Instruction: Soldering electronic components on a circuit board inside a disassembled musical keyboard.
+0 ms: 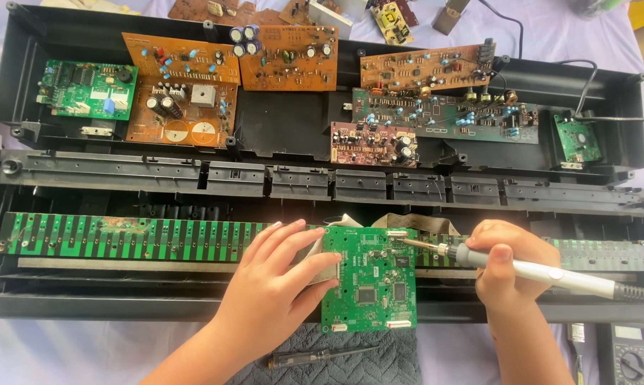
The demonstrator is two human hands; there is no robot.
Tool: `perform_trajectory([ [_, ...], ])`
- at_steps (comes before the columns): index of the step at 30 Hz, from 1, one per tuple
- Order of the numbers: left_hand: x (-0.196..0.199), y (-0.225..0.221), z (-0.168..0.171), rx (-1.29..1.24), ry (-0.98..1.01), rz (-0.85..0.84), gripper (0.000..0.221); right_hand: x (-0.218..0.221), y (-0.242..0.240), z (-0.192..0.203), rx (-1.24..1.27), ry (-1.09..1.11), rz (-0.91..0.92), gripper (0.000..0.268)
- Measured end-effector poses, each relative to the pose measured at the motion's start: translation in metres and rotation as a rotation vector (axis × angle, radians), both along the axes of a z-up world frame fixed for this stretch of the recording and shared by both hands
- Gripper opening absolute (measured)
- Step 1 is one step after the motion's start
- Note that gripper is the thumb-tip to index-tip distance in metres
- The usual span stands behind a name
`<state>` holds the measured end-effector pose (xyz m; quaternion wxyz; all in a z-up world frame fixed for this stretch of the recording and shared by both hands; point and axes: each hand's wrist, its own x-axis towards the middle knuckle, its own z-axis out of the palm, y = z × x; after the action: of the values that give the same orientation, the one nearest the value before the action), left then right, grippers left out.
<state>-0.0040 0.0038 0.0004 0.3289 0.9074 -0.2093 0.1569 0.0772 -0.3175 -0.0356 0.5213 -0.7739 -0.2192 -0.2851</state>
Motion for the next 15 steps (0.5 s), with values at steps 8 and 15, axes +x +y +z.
perform_trajectory([
  [8, -0.0005, 0.0001, 0.0005, -0.001, -0.009, -0.001, 0.020, -0.0005, -0.0006, -0.0014, 0.001, 0.003, -0.005, 0.047],
  [15, -0.0001, 0.0003, 0.0012, 0.003, -0.011, -0.001, 0.021, -0.0005, -0.0024, -0.0032, 0.004, 0.001, -0.013, 0.048],
])
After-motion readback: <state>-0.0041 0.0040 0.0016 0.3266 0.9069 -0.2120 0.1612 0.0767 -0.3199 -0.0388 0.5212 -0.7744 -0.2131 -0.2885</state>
